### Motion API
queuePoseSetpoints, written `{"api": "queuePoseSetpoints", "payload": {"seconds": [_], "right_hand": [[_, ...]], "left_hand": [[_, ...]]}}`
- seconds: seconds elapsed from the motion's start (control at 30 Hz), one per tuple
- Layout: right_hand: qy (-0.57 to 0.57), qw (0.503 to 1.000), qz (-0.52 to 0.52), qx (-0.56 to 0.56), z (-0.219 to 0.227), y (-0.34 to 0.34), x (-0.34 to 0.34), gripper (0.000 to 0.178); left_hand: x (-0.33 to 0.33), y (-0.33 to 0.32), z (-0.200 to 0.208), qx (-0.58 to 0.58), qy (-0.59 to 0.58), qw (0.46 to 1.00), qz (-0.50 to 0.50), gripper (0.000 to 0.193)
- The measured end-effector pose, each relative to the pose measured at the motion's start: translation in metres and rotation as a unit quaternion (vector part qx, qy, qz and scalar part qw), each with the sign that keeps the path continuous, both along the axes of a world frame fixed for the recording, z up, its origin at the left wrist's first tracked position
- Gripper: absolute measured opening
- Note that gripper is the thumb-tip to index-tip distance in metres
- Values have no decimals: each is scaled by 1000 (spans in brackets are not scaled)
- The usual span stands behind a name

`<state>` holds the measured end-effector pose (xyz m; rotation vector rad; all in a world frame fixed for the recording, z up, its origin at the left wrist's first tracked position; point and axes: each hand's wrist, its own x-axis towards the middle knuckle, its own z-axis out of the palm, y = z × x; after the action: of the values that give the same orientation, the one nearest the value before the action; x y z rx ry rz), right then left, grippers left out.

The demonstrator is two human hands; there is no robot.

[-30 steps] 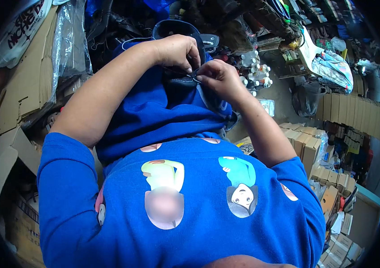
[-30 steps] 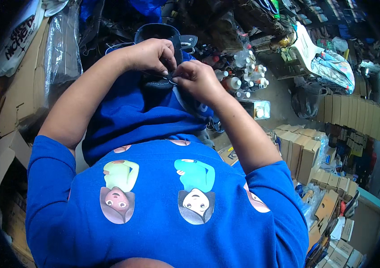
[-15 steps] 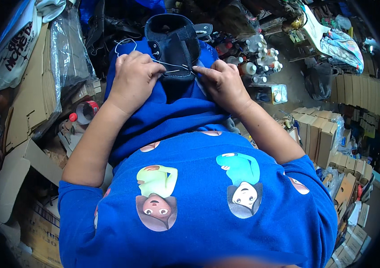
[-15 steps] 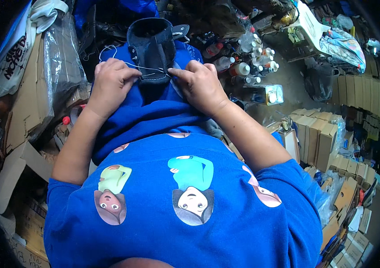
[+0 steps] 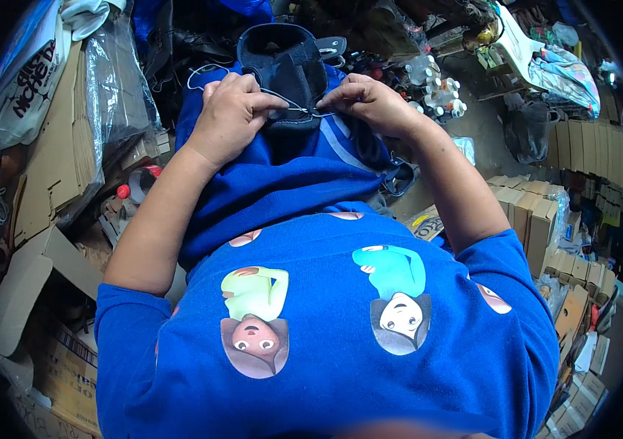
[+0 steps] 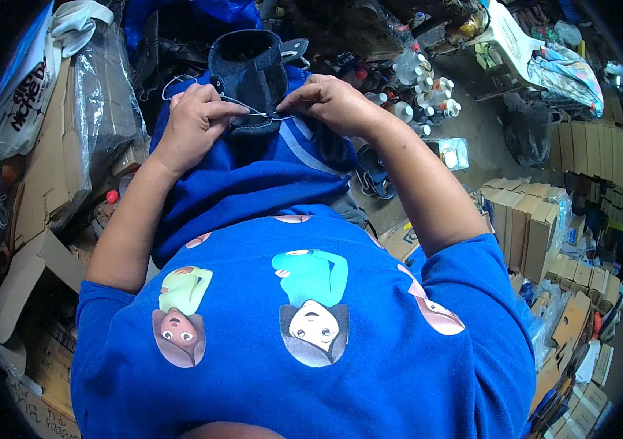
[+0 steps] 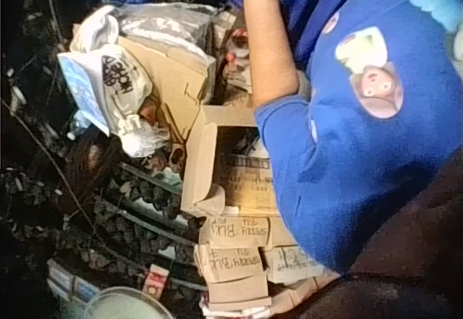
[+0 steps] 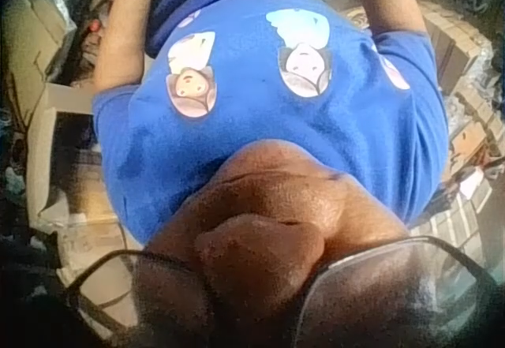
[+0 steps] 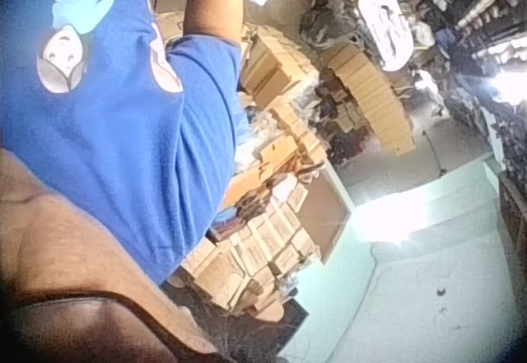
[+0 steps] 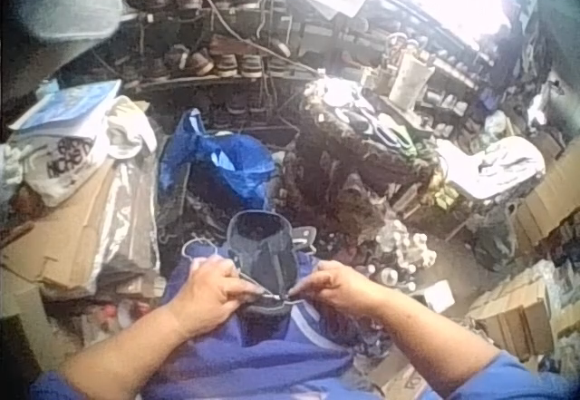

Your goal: Manually stitching a shoe upper using a needle and thread.

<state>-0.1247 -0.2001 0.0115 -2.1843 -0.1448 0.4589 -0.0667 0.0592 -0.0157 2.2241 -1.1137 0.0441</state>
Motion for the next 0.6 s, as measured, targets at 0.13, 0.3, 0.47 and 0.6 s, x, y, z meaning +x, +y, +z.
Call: {"api": "queuePoseSetpoints", "payload": {"seconds": [0.13,0.3,0.47,0.6], "right_hand": [[5,1000,12,-8,-1,-2,3,22],[17,1000,5,16,-4,-4,1,22],[39,998,14,56,-13,-9,2,21],[46,997,25,53,-9,-7,5,21]], "left_hand": [[0,-1,1,11,5,1000,1,22],[-1,-4,3,17,13,1000,-1,23],[3,-10,4,42,61,997,-12,18],[14,-14,-3,37,62,997,-36,17]]}}
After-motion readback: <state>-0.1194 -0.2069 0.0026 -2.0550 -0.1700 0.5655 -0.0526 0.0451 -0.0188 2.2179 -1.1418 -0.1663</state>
